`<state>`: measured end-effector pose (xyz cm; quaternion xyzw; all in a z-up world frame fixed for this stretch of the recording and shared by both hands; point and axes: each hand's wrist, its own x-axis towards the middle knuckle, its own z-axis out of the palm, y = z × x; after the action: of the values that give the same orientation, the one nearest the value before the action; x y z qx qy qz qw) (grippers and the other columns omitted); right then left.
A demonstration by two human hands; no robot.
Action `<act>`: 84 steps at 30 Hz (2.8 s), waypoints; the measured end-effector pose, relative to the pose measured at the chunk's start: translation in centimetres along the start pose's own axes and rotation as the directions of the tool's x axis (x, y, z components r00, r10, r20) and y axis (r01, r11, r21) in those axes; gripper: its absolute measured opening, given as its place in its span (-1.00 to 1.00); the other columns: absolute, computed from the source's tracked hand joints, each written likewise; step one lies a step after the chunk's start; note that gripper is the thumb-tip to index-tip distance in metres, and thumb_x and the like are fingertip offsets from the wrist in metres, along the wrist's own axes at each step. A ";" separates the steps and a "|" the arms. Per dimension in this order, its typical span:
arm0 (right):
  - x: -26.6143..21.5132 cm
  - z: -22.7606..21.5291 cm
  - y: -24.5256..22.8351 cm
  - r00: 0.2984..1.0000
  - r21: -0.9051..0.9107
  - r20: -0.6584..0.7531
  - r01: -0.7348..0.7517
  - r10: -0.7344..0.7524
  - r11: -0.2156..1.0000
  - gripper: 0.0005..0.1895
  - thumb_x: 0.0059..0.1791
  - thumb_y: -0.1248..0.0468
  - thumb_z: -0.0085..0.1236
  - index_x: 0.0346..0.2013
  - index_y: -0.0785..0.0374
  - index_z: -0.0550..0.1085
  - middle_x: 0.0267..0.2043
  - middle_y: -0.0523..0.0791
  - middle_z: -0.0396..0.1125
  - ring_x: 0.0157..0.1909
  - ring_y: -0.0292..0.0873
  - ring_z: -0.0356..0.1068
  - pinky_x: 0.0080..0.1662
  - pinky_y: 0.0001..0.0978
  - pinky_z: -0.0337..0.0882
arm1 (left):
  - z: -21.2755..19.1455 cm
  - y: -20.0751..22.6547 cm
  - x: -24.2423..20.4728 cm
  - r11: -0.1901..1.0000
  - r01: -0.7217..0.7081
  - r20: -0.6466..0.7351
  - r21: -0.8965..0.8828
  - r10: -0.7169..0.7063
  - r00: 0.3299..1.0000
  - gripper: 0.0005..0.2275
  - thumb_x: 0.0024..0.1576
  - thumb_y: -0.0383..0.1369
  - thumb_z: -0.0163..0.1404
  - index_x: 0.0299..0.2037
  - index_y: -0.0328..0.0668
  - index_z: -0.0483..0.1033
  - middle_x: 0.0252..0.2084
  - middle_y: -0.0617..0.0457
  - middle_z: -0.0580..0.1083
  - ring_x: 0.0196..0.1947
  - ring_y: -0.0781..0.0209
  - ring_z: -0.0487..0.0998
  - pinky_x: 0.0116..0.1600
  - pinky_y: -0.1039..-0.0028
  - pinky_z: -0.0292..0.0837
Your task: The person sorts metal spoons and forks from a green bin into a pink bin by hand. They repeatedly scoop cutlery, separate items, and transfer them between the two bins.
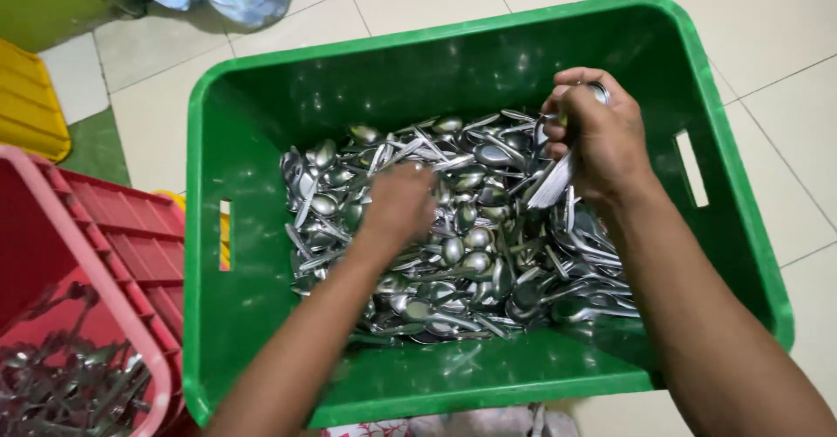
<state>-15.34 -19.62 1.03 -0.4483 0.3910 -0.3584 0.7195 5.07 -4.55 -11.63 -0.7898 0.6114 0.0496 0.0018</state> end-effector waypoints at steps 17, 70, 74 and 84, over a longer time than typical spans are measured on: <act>0.6 -0.6 2.3 0.885 -0.818 0.266 0.417 -0.381 0.398 -0.65 -0.16 0.20 0.39 -0.11 0.02 0.55 -0.23 -0.04 0.51 -0.10 0.15 0.52 -0.17 0.02 0.51 | 9.4 13.4 8.3 0.993 -0.100 0.083 -0.070 0.105 0.991 -0.81 -0.02 -0.34 -0.02 -0.25 -0.16 0.57 -0.38 -0.10 0.56 -0.33 -0.20 0.66 -0.28 0.08 0.55; -30.6 12.0 -0.7 -0.052 0.052 0.999 0.960 0.007 -0.274 -0.56 -0.07 -0.05 0.17 0.02 0.04 0.43 0.09 -0.22 0.39 0.13 -0.12 0.37 0.07 -0.20 0.38 | -18.9 0.1 -36.8 0.686 0.120 0.363 -0.717 0.221 0.905 -0.53 0.19 -0.01 -0.21 -0.32 -0.33 0.54 -0.45 -0.01 0.51 -0.51 0.06 0.37 -0.33 0.27 0.37; -30.1 13.2 1.3 -0.110 0.160 0.971 0.959 0.214 -0.233 -0.67 0.01 -0.05 0.04 -0.09 0.06 0.38 0.01 -0.17 0.40 -0.08 -0.10 0.41 0.00 -0.13 0.40 | -19.4 -1.2 -38.6 0.796 0.072 0.406 -0.601 0.227 0.885 -0.47 0.18 0.04 -0.27 -0.15 -0.30 0.62 -0.23 -0.12 0.63 -0.37 -0.12 0.53 -0.15 0.17 0.50; -23.7 12.8 3.6 0.181 -0.184 0.983 0.975 0.040 0.126 -0.54 -0.29 0.07 0.46 -0.16 0.04 0.53 -0.15 -0.27 0.57 -0.23 -0.26 0.57 -0.21 -0.40 0.58 | -22.5 -11.5 -45.2 0.234 0.146 0.123 -0.961 -0.109 0.986 -0.66 0.29 -0.15 -0.15 -0.01 -0.18 0.60 -0.38 0.13 0.47 -0.39 0.38 0.43 -0.24 0.55 0.36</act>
<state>-13.78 6.82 7.16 -0.9636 -0.1296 -0.0774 0.2207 6.65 40.57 13.69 -0.6702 0.3856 0.4259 -0.4698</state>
